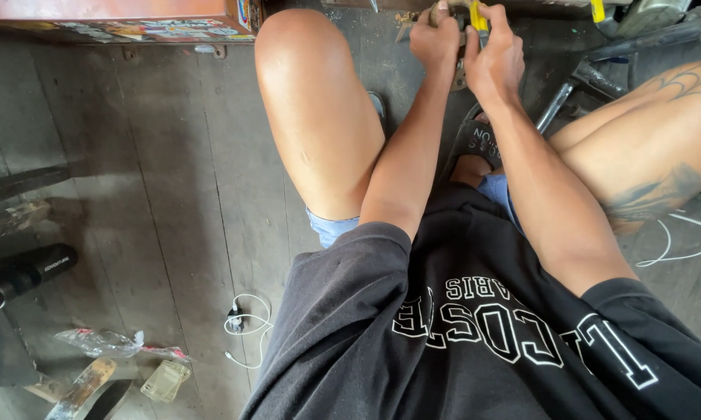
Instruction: The person sits on the floor and uses a yellow-handled scraper to remove material from the inner surface of a circular metal ring. They rotate the ring in their left hand while scraping with their right hand, then flip the ring to work on the outer edge.
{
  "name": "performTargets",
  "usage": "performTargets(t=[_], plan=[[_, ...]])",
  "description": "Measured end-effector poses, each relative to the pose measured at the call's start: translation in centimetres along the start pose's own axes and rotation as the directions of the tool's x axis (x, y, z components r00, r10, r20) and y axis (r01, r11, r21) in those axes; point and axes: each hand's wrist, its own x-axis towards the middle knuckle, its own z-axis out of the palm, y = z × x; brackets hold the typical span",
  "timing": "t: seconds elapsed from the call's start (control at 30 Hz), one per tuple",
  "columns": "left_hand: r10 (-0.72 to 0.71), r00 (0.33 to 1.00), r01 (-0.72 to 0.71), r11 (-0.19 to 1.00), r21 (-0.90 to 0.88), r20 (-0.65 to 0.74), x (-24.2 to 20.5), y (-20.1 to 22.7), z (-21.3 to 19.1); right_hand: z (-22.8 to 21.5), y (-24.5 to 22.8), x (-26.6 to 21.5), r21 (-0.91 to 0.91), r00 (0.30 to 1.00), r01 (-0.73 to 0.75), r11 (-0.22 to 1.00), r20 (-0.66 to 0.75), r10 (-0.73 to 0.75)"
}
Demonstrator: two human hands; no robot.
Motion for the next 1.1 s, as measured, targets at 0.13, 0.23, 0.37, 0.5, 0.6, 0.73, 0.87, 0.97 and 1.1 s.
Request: performTargets(t=[0.13, 0.23, 0.37, 0.5, 0.6, 0.73, 0.87, 0.97, 1.1], plan=[[0.008, 0.995, -0.018, 0.995, -0.102, -0.099, -1.2, 1.5, -0.5, -0.7, -0.5, -0.1, -0.02, 0.998, -0.036, 0.999, 0.045, 0.037], [-0.061, 0.991, 0.047, 0.992, -0.116, -0.121, -1.9, 2.0, -0.6, -0.8, -0.3, -0.2, -0.053, 0.994, -0.044, 0.998, 0.095, 0.049], [-0.045, 0.989, 0.022, 0.987, -0.161, -0.139, -1.6, 1.2, -0.4, -0.6, -0.2, 0.4, -0.051, 0.995, 0.006, 0.999, 0.101, -0.001], [0.062, 0.982, -0.087, 0.987, -0.136, -0.179, -1.1, -1.2, 0.7, -0.3, 0.7, 0.7, -0.047, 0.993, 0.03, 0.998, 0.116, -0.025], [0.011, 0.987, -0.03, 0.993, -0.115, -0.162, -1.3, 0.3, 0.2, -0.5, 0.4, 1.5, -0.062, 0.995, 0.015, 0.998, 0.1, -0.009], [0.094, 0.979, -0.107, 0.992, -0.062, -0.183, -1.6, 0.5, 0.2, -0.4, 1.2, 1.5, -0.073, 0.996, 0.06, 0.996, 0.074, -0.054], [0.009, 0.987, -0.026, 0.994, -0.102, -0.161, -1.7, 0.4, 0.5, -1.1, -0.6, 0.4, -0.018, 0.996, 0.023, 1.0, 0.087, -0.021], [0.016, 0.987, -0.032, 0.995, -0.097, -0.159, -2.1, 0.5, 0.1, -0.5, 0.5, 0.8, -0.018, 0.997, 0.01, 1.0, 0.071, -0.009], [0.048, 0.981, -0.064, 0.995, -0.08, -0.189, -2.1, 1.6, -0.2, -0.2, 2.4, 2.2, 0.043, 0.982, 0.149, 0.988, -0.128, -0.142]])
